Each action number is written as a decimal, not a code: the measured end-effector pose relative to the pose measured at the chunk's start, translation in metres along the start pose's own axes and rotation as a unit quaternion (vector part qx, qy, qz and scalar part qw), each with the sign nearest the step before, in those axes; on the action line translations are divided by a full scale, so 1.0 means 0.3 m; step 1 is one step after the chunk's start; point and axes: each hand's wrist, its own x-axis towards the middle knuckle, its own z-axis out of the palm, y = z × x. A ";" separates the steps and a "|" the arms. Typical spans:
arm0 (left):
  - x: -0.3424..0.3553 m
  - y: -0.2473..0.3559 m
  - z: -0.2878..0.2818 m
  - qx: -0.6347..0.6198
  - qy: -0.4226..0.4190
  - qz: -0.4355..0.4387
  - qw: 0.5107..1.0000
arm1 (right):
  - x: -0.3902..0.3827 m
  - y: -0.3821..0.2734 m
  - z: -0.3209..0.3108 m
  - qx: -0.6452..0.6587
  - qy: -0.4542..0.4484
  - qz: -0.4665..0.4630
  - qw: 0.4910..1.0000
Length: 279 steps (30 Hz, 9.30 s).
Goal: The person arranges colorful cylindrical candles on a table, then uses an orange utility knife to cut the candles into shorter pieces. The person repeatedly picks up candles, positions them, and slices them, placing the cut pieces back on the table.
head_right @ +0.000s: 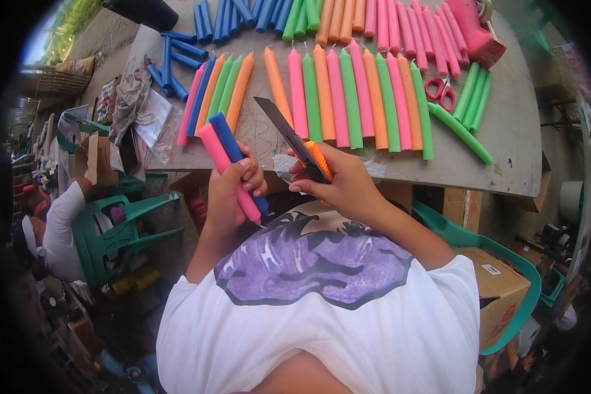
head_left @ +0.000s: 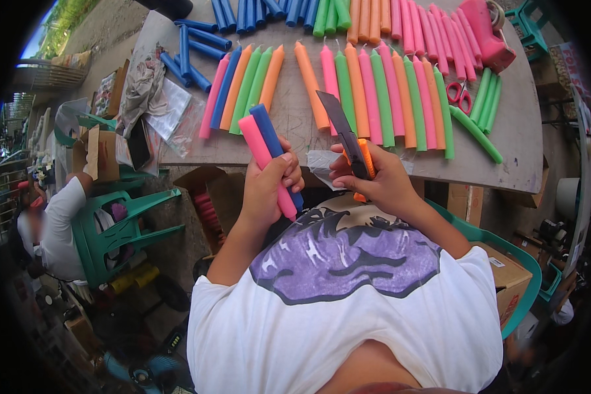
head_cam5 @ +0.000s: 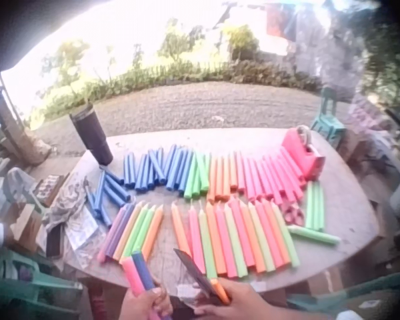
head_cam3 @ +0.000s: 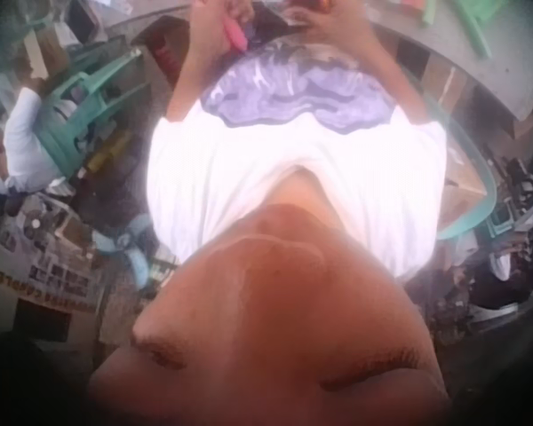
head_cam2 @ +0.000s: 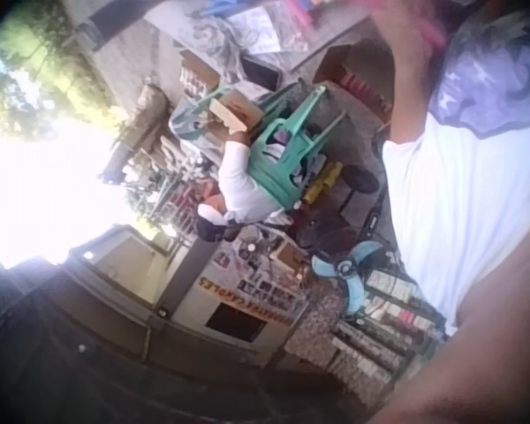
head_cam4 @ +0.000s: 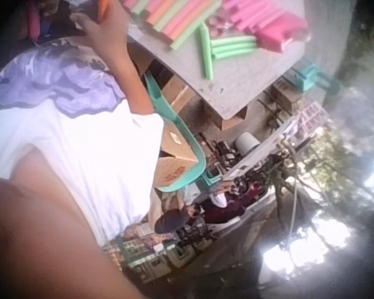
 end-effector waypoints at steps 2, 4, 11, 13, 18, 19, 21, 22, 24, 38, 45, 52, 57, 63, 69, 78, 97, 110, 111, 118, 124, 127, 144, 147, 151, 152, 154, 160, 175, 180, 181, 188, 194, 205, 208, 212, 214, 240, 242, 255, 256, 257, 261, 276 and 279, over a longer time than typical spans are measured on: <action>-0.005 0.002 -0.031 0.002 -0.013 -0.115 0.993 | -0.011 0.006 -0.007 -0.059 0.020 -0.022 0.998; -0.001 0.010 -0.052 -0.010 -0.042 -0.197 0.979 | -0.012 0.001 -0.016 -0.112 0.024 0.000 0.993; 0.003 0.035 -0.114 -0.078 -0.097 -0.333 0.935 | -0.021 0.015 -0.006 -0.223 0.042 -0.067 0.972; 0.005 0.034 -0.133 -0.070 -0.107 -0.363 0.923 | -0.032 0.006 -0.006 -0.289 0.038 -0.099 0.951; 0.019 0.036 -0.152 -0.040 -0.120 -0.397 0.909 | -0.047 -0.034 -0.009 -0.364 0.027 -0.055 0.930; 0.026 0.035 -0.155 -0.035 -0.118 -0.394 0.911 | -0.049 -0.040 -0.006 -0.373 0.027 -0.046 0.926; 0.031 0.035 -0.157 -0.020 -0.118 -0.391 0.913 | -0.054 -0.050 -0.003 -0.387 0.021 -0.033 0.921; 0.039 0.041 -0.154 -0.007 -0.122 -0.392 0.912 | -0.054 -0.056 -0.004 -0.391 0.019 -0.030 0.920; 0.038 0.040 -0.152 0.026 -0.121 -0.387 0.914 | -0.053 -0.054 -0.004 -0.405 0.015 -0.037 0.913; 0.032 0.034 -0.125 -0.076 -0.096 -0.390 0.913 | -0.072 -0.020 0.002 -0.392 0.051 -0.093 0.914; 0.031 0.006 -0.095 -0.321 -0.132 -0.285 0.893 | -0.061 -0.034 0.030 -0.303 0.059 -0.114 0.944; 0.042 -0.002 -0.092 -0.357 -0.110 -0.245 0.895 | -0.056 -0.009 0.032 -0.309 0.032 -0.141 0.940; 0.046 -0.001 -0.088 -0.357 -0.106 -0.236 0.898 | -0.058 -0.009 0.030 -0.311 0.025 -0.137 0.940; 0.051 -0.001 -0.090 -0.341 -0.102 -0.240 0.903 | -0.058 -0.004 0.027 -0.310 0.028 -0.129 0.941; 0.021 0.031 -0.066 -0.084 -0.060 -0.246 0.964 | -0.056 -0.008 0.020 -0.322 0.051 -0.113 0.939; -0.028 0.056 -0.060 0.300 -0.034 -0.243 0.922 | -0.038 -0.032 0.007 -0.411 0.046 -0.092 0.906; -0.039 0.039 -0.035 0.646 -0.060 -0.145 0.747 | -0.112 0.007 0.028 -0.481 0.000 -0.035 0.876; -0.040 0.038 -0.029 0.648 -0.061 -0.148 0.745 | -0.110 0.027 0.035 -0.545 -0.004 -0.062 0.836; -0.039 0.038 -0.029 0.648 -0.061 -0.149 0.744 | -0.110 0.025 0.035 -0.547 -0.004 -0.061 0.835; -0.036 0.049 -0.026 0.643 -0.063 -0.167 0.745 | -0.103 0.031 0.036 -0.601 -0.017 -0.074 0.796; -0.034 0.045 -0.036 0.636 -0.088 -0.159 0.750 | -0.095 0.028 0.041 -0.607 -0.032 -0.055 0.792; -0.034 0.051 -0.027 0.624 -0.071 -0.183 0.757 | -0.094 0.031 0.039 -0.616 -0.041 -0.044 0.786; -0.038 0.042 -0.037 0.623 -0.070 -0.171 0.760 | -0.075 0.020 0.032 -0.591 -0.049 -0.003 0.805; -0.033 0.042 -0.031 0.622 -0.069 -0.167 0.762 | -0.073 0.009 0.028 -0.560 -0.027 -0.011 0.828; -0.036 0.037 -0.033 0.625 -0.071 -0.154 0.762 | -0.091 -0.012 0.028 -0.566 -0.029 -0.017 0.824; -0.035 0.037 -0.035 0.626 -0.071 -0.150 0.762 | -0.093 -0.013 0.025 -0.574 -0.030 -0.023 0.818; -0.038 0.031 -0.047 0.618 -0.073 -0.135 0.771 | -0.098 -0.006 0.019 -0.578 -0.034 -0.030 0.815; -0.016 0.051 -0.033 0.565 -0.066 -0.178 0.803 | -0.095 0.000 0.003 -0.595 -0.035 -0.043 0.802; 0.001 0.062 -0.095 0.408 -0.058 -0.284 0.866 | -0.087 -0.007 -0.019 -0.620 -0.045 -0.073 0.780; 0.006 0.062 -0.096 0.391 -0.061 -0.285 0.873 | -0.086 -0.006 -0.017 -0.622 -0.045 -0.068 0.779; 0.006 0.062 -0.097 0.390 -0.061 -0.285 0.873 | -0.085 -0.006 -0.017 -0.625 -0.045 -0.068 0.777; 0.010 0.065 -0.089 0.386 -0.059 -0.294 0.872 | -0.089 0.010 -0.002 -0.663 -0.038 -0.068 0.745; 0.006 0.062 -0.079 0.389 -0.055 -0.289 0.873 | -0.088 0.011 0.003 -0.669 -0.040 -0.063 0.740; -0.002 0.057 -0.069 0.408 -0.049 -0.277 0.869 | -0.080 -0.013 0.012 -0.658 -0.070 -0.016 0.750; -0.007 0.050 -0.072 0.420 -0.055 -0.262 0.867 | -0.079 -0.014 0.021 -0.663 -0.077 -0.004 0.744; -0.020 0.030 -0.089 0.415 -0.047 -0.251 0.873 | -0.083 -0.008 0.026 -0.638 -0.073 0.002 0.767; -0.028 0.016 -0.105 0.408 -0.051 -0.225 0.883 | -0.078 0.018 0.018 -0.589 -0.070 0.006 0.805; -0.043 0.024 -0.090 0.473 -0.026 -0.226 0.851 | -0.106 0.026 0.022 -0.562 -0.058 -0.011 0.825; -0.043 0.022 -0.091 0.475 -0.034 -0.224 0.850 | -0.108 0.023 0.031 -0.569 -0.056 -0.004 0.821; -0.070 0.161 -0.015 0.643 -0.243 0.214 0.694 | -0.098 -0.073 -0.045 -0.345 -0.034 0.091 0.934; -0.060 0.192 0.014 0.683 -0.232 0.310 0.619 | -0.103 -0.062 -0.052 -0.332 -0.004 0.078 0.940; -0.051 0.218 0.046 0.714 -0.215 0.400 0.532 | -0.107 -0.060 -0.063 -0.317 0.023 0.064 0.946; 0.064 0.256 0.045 0.740 -0.235 0.521 0.354 | -0.131 -0.094 -0.096 -0.301 0.094 0.065 0.947; 0.372 0.374 -0.007 0.827 -0.332 0.424 0.160 | -0.282 0.008 -0.188 -0.249 0.272 0.063 0.927; 0.384 0.374 0.006 0.849 -0.310 0.379 0.197 | -0.292 0.041 -0.198 -0.259 0.294 0.040 0.919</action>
